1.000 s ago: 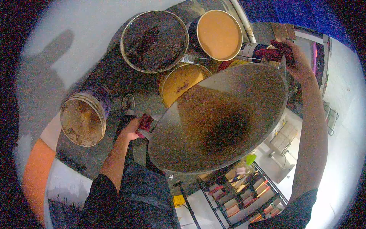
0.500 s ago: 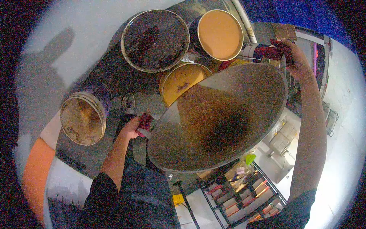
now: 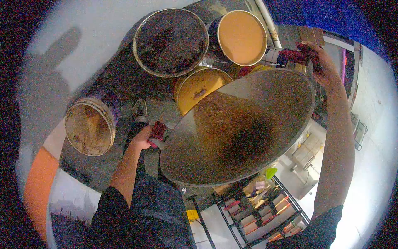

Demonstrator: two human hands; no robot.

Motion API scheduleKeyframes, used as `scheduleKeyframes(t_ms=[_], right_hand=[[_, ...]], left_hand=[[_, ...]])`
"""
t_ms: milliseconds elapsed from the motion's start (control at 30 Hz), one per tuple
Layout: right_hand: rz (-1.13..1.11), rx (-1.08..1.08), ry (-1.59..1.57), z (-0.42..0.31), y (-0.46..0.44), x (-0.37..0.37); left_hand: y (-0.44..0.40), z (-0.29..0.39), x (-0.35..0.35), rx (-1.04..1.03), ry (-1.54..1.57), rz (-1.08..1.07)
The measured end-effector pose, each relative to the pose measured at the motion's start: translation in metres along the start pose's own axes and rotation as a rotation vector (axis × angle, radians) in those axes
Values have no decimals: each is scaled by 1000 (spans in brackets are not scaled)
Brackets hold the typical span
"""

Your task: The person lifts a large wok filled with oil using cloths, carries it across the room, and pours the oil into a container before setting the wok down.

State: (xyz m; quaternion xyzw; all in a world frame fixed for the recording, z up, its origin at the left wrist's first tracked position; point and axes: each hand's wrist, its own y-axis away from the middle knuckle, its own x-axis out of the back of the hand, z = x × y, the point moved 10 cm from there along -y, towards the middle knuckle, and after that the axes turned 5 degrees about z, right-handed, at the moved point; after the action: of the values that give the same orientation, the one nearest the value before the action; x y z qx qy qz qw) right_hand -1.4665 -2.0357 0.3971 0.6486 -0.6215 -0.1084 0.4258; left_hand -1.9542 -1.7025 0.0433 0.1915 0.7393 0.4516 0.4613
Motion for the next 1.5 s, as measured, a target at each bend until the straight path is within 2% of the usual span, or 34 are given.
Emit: scheduleKeyframes(t_ms=[100,300,400,500,700,767,833,867,933,1067,1300,1400,1467,1500], right_hand=[[11,17,45,-1,4,-1],[-4,5,82,-3,9,-10],[-19,-3,66,-1,9,-8],[14,21,24,0,7,-3],[18,2,27,-3,9,-9],[4,4,61,-5,12,-15],[16,-5,39,-2,6,-9],[23,-9,29,0,3,-6],[-21,3,32,-1,1,-8],[41,-13,23,-2,3,-9],[-32,53,38,-5,-1,-7],[-36,66,22,-4,-3,-4],[-50,34,-6,-2,-1,-7],[-35,35,7,-3,0,-8]], left_hand=[[-2,0,6,-11,-22,61],[0,-1,5,0,-47,51],[-8,0,9,-67,-75,61],[-16,-7,8,16,9,-78],[-21,-11,10,23,97,-140],[-57,-3,45,-466,-515,-147],[-59,-3,50,-472,-579,-89],[-38,-1,32,-235,-335,-35],[-28,-11,27,-32,-137,13],[-16,-6,18,-37,-91,3],[-17,-9,16,22,9,-32],[-8,0,13,-65,-96,23],[-53,-7,45,-321,-484,-83],[-56,-9,47,-316,-484,-100]])
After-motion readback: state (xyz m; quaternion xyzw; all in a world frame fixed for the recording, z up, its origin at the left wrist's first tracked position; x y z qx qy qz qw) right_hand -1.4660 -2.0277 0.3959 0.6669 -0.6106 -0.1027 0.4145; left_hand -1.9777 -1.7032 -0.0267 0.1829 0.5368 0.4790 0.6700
